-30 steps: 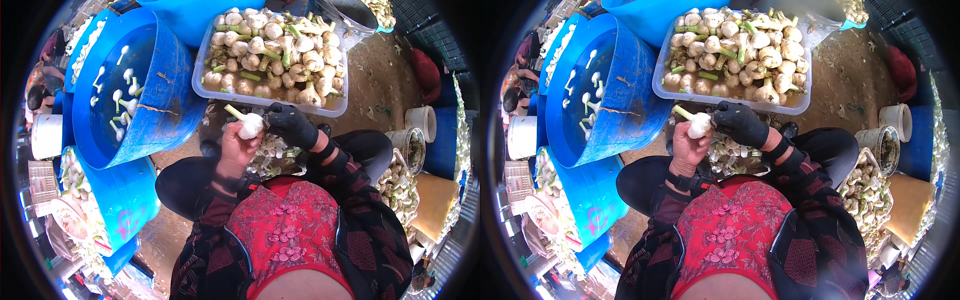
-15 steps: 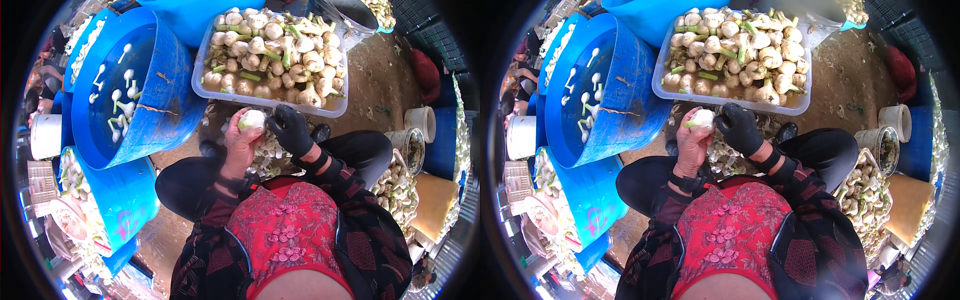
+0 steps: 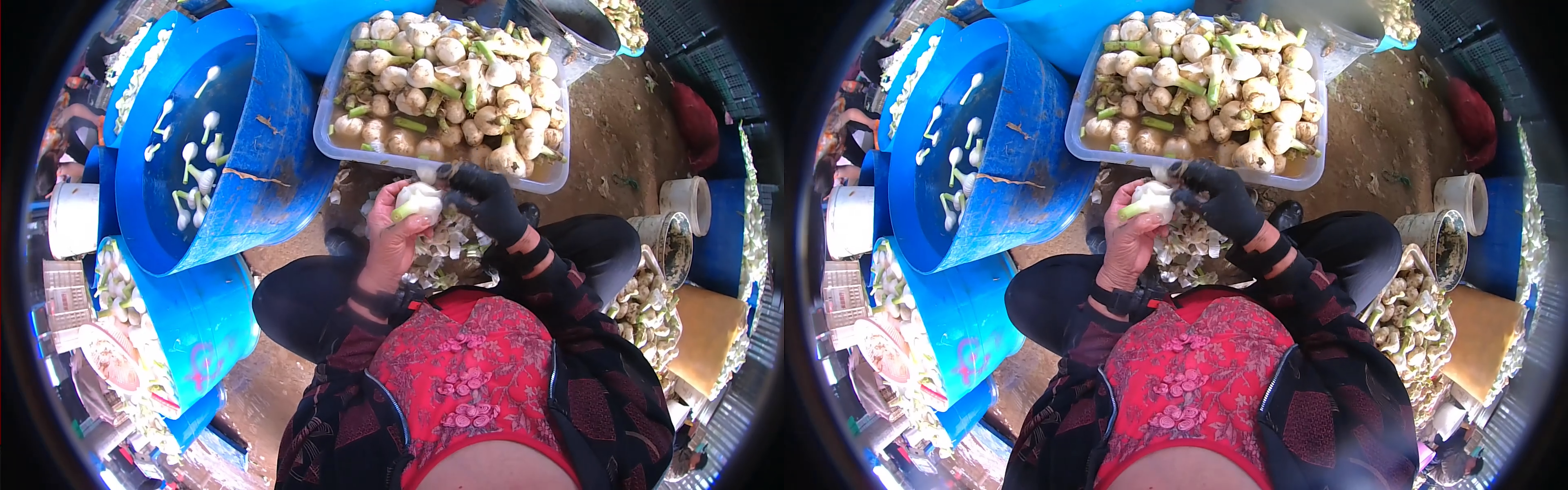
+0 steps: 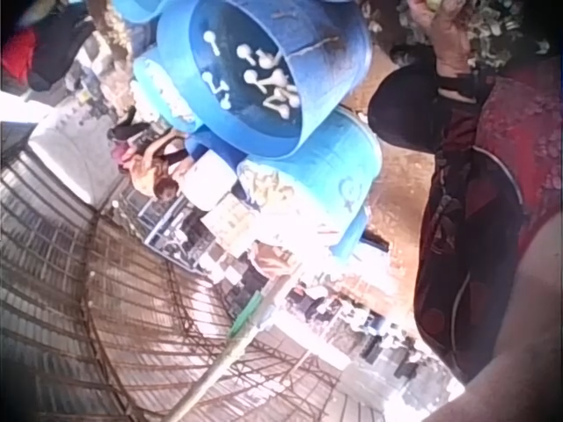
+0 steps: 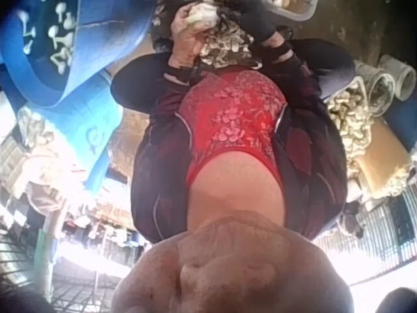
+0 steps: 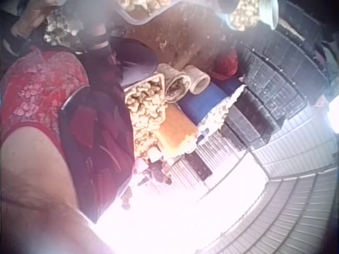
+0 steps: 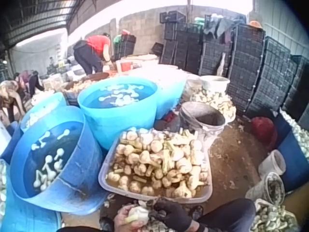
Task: Peeling and cleaning root vegetables, specifically scallions or Allium chinense, in an industrial kitchen or market setting.
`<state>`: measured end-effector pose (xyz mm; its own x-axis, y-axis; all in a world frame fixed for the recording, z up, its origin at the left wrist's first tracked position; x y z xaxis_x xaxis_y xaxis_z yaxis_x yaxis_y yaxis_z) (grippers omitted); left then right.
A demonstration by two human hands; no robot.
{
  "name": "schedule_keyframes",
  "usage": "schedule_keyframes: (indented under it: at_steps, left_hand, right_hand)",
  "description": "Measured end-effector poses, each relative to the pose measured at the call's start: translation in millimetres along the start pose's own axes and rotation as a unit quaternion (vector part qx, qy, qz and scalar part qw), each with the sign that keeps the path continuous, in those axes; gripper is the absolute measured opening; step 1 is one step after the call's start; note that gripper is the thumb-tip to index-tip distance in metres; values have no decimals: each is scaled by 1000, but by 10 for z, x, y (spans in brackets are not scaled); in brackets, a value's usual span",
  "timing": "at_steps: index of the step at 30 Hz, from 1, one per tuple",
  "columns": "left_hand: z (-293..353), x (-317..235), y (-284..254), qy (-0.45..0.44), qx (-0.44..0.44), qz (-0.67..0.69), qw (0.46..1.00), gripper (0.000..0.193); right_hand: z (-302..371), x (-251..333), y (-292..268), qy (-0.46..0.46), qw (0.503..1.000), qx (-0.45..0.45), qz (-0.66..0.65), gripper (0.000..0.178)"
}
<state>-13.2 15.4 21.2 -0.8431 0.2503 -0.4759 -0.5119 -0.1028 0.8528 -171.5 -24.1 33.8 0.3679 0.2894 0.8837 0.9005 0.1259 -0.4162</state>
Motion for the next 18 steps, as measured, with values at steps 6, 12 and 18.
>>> schedule_keyframes:
  at_steps: [6, 12, 18]
  left_hand:
    - [-8, 47, -47, -9, -34, -2, 999, 57]
    - [9, 66, 12, -27, 35, -24, 999, 61]
    - [-31, 59, -65, -55, 16, 35, 998, 49]
  right_hand:
    - [64, 111, 34, -64, 967, 3, 247, 14]
    - [-69, -103, 52, -68, 960, -99, 255, 10]
    - [-74, -52, 24, 211, 945, -14, -251, 11]
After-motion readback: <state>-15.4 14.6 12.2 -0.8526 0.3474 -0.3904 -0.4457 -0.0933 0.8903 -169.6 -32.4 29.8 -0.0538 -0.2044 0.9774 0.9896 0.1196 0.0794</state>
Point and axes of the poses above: each hand's wrist, its own z-axis away from the middle knuckle, its own y-axis out of the palm, x = y × z, the point moved 2 cm from there along -z, towards the middle knuckle, and after that the axes turned 15 degrees about z, right-handed, at the moved point
